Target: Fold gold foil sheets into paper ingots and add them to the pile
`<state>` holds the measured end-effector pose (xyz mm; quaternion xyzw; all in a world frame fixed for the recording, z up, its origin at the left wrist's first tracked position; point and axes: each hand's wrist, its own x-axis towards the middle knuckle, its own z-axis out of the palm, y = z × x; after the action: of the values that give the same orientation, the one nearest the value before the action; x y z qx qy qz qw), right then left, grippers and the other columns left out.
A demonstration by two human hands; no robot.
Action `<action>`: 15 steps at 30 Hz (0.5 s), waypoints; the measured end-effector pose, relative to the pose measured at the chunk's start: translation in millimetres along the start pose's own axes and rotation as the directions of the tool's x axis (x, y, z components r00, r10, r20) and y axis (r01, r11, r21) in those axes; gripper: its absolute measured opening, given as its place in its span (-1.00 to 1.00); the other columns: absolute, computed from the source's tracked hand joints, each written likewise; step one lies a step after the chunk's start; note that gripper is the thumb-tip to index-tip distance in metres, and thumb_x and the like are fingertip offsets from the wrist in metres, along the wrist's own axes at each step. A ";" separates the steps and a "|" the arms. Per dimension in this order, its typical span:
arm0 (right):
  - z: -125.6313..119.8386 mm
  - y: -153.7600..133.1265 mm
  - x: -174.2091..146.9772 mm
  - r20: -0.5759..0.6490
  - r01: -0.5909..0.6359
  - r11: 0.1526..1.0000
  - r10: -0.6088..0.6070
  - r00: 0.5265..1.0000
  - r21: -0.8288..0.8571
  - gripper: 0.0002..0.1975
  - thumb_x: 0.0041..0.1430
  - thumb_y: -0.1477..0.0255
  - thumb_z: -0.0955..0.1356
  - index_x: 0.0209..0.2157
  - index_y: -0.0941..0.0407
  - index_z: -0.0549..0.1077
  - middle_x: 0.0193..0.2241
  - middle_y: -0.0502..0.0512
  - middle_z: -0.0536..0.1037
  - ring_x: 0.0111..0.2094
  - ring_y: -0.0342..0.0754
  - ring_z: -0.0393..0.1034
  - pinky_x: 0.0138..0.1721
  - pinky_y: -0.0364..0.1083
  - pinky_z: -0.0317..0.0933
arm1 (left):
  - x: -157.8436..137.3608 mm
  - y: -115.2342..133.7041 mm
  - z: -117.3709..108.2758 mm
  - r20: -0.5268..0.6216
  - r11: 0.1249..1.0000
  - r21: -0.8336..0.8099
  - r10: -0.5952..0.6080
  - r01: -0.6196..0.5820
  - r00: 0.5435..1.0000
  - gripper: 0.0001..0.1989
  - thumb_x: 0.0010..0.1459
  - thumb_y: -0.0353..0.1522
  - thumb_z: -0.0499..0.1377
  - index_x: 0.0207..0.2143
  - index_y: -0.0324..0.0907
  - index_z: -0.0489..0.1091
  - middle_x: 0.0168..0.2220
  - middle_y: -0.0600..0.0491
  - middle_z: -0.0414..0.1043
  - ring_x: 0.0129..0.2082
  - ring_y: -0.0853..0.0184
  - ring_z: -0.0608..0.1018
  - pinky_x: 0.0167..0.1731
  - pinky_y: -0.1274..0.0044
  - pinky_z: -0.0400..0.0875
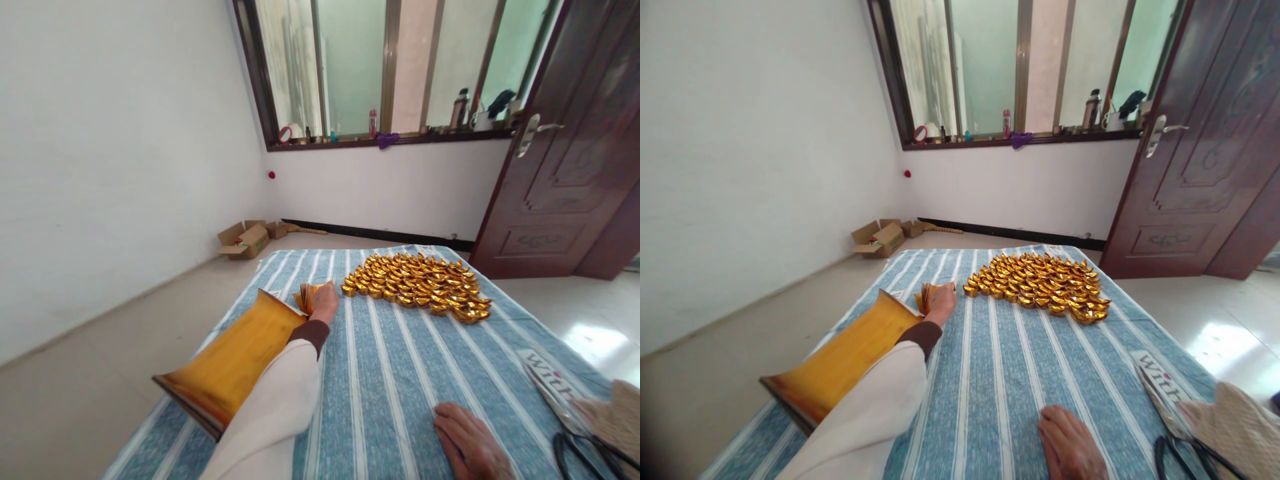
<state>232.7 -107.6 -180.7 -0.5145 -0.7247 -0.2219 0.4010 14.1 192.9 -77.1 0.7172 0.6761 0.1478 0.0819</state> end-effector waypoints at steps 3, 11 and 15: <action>-0.1 -3.0 -1.9 0.026 -0.056 0.998 0.056 0.998 0.012 -0.76 0.27 0.43 0.23 -0.32 0.04 0.53 -0.32 0.05 0.63 -0.29 -0.03 0.55 -0.24 -0.12 0.40 | 2.8 -1.7 -12.9 -0.028 0.999 -0.023 -0.038 0.037 0.999 -0.66 0.26 -0.27 0.15 0.04 -0.22 0.32 0.02 -0.09 0.36 -0.08 0.21 0.49 -0.13 0.28 0.46; -4.2 -12.2 -0.1 0.122 -0.186 0.982 0.181 0.976 0.027 -0.72 0.28 0.47 0.19 -0.31 0.03 0.53 -0.27 0.07 0.61 -0.21 -0.03 0.51 -0.16 -0.09 0.38 | -5.4 1.5 -51.3 -0.129 0.980 -0.185 -0.102 0.077 0.986 -0.66 0.24 -0.26 0.17 0.03 -0.21 0.33 0.01 -0.06 0.37 -0.07 0.18 0.49 -0.13 0.30 0.45; -6.1 -15.5 2.1 0.148 -0.224 0.973 0.215 0.965 0.048 -0.74 0.27 0.50 0.21 -0.31 0.03 0.53 -0.25 0.06 0.59 -0.19 -0.04 0.49 -0.13 -0.08 0.35 | -15.6 3.3 -78.1 -0.226 0.941 -0.332 -0.142 0.061 0.964 -0.67 0.26 -0.27 0.15 0.03 -0.21 0.33 0.01 -0.08 0.37 -0.09 0.21 0.49 -0.13 0.29 0.45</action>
<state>220.2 -116.7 -174.0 -0.5928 -0.6967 -0.1155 0.3871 -8.7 170.7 -4.0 0.6340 0.6842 0.3397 0.1206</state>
